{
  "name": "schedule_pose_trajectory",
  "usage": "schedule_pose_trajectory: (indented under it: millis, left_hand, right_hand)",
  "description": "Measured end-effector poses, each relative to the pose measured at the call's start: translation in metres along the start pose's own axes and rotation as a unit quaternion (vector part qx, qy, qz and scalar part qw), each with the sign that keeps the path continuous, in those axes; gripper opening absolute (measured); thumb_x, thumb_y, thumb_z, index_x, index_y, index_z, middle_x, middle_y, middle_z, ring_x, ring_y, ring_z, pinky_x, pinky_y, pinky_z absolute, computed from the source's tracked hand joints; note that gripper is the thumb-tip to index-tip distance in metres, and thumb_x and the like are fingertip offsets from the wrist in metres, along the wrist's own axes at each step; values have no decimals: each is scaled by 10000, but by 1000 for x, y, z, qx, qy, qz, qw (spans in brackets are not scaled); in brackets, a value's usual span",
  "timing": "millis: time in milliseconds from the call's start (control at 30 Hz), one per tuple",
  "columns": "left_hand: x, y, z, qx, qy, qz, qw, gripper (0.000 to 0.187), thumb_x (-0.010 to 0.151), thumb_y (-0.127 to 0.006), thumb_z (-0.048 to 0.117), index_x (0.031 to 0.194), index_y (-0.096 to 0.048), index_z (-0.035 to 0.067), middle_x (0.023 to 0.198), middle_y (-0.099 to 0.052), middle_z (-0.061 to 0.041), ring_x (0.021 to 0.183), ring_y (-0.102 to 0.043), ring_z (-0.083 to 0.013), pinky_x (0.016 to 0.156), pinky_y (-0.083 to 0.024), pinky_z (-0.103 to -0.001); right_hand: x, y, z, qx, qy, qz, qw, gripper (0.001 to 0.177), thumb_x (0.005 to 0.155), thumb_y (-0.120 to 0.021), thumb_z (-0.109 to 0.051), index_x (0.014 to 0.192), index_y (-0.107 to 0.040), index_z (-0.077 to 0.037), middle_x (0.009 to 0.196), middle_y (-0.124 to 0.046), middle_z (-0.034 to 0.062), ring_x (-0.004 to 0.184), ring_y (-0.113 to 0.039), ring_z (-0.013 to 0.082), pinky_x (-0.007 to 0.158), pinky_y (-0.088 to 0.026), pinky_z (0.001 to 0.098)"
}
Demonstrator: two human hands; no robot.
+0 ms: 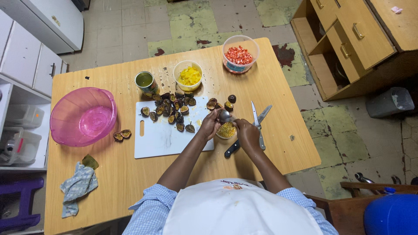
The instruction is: The person scoops the pulp from halved passion fruits into a small bowl using a spoon. The person handles each fruit half individually, placing the emptied skins back on the cutting board.
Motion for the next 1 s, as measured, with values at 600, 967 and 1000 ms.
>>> schedule_pose_trajectory:
  millis: [600, 967, 1000]
  left_hand:
    - [1, 13, 0, 61, 27, 106, 992, 456, 1100, -547, 337, 1335, -512, -52, 1232, -621, -196, 1144, -629, -265, 1041, -568, -428]
    - [-2, 26, -13, 198, 84, 116, 970, 455, 1004, -717, 401, 1226, -610, 18, 909, -704, -42, 838, -747, -157, 838, -654, -373]
    - [-1, 25, -13, 197, 93, 113, 970, 446, 1001, -720, 362, 1240, -604, 4, 938, -723, -80, 873, -760, -205, 836, -648, -390]
  right_hand:
    - [-6, -36, 45, 215, -82, -35, 972, 264, 1079, -495, -267, 931, -685, -160, 804, -652, 159, 908, -686, 482, 815, -522, 539]
    - [-8, -48, 50, 255, -75, -31, 963, 215, 1056, -548, -238, 913, -698, -183, 805, -675, 166, 922, -674, 448, 845, -515, 498]
    - [-10, -47, 58, 223, -96, -31, 970, 244, 1067, -524, -256, 906, -687, -171, 818, -673, 168, 916, -677, 441, 849, -509, 504]
Point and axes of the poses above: each hand's wrist, its own x-axis towards the middle knuckle, its own y-axis out of the back of the hand, z = x × y, the point moved 10 cm from there along x, towards the middle knuckle
